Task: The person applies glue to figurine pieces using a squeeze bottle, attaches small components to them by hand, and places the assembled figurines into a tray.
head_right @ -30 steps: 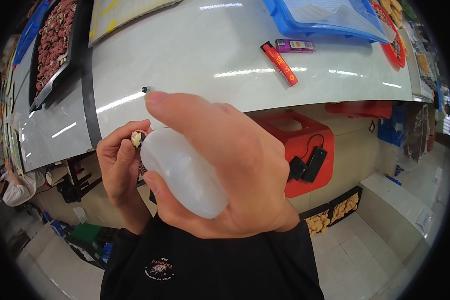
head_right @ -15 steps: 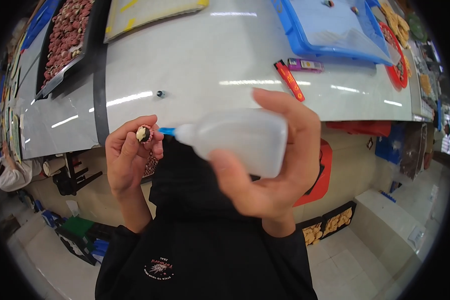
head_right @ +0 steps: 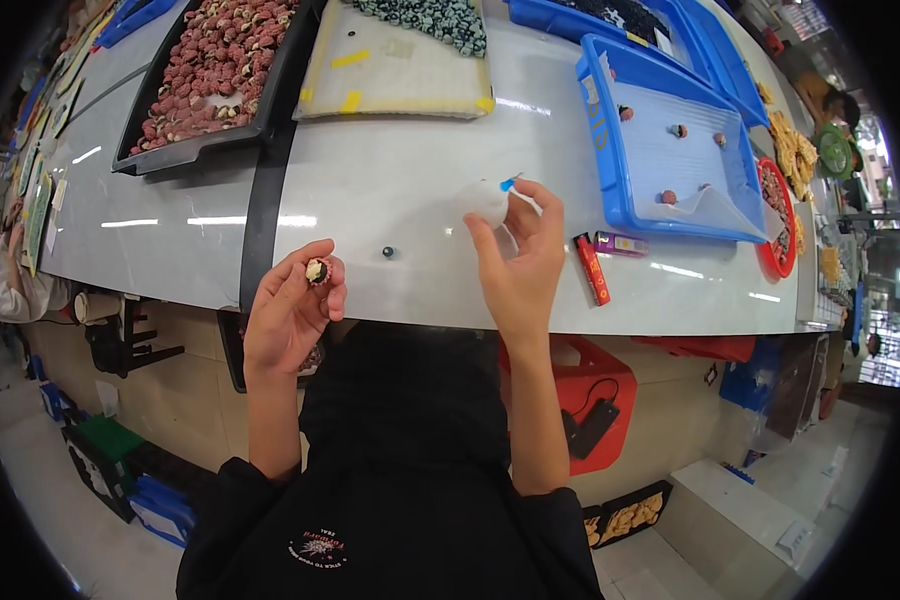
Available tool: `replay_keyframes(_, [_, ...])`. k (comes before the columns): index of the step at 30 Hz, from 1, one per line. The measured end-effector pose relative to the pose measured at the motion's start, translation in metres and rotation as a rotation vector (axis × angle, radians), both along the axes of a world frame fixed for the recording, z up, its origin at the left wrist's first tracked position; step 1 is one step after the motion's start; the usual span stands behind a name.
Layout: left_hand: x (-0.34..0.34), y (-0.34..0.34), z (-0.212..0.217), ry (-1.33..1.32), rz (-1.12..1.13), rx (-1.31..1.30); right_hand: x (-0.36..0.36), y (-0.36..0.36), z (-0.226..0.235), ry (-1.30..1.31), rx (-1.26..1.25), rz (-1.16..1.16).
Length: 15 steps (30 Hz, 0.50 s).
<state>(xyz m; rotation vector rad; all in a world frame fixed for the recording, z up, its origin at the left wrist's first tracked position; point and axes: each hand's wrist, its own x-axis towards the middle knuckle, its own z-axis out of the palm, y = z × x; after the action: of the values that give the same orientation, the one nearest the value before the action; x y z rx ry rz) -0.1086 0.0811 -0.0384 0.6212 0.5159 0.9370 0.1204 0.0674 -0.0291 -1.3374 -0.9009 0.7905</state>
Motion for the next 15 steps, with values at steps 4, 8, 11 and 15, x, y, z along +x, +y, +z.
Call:
replay_keyframes(4, [-0.003,0.006,-0.002,-0.051,0.015,-0.033,-0.013,0.000,-0.007,-0.409,0.067,-0.166])
replay_keyframes(8, [0.002,0.010,-0.002,-0.066,-0.002,-0.046,-0.027,-0.043,-0.007,-0.938,0.225,-0.398])
replay_keyframes(11, [0.005,0.012,-0.003,-0.060,-0.007,-0.088,-0.044,-0.042,-0.006,-0.759,0.113,-0.038])
replay_keyframes(15, [-0.003,0.014,-0.002,-0.108,-0.016,-0.091,-0.061,-0.009,-0.002,-0.803,-0.017,0.074])
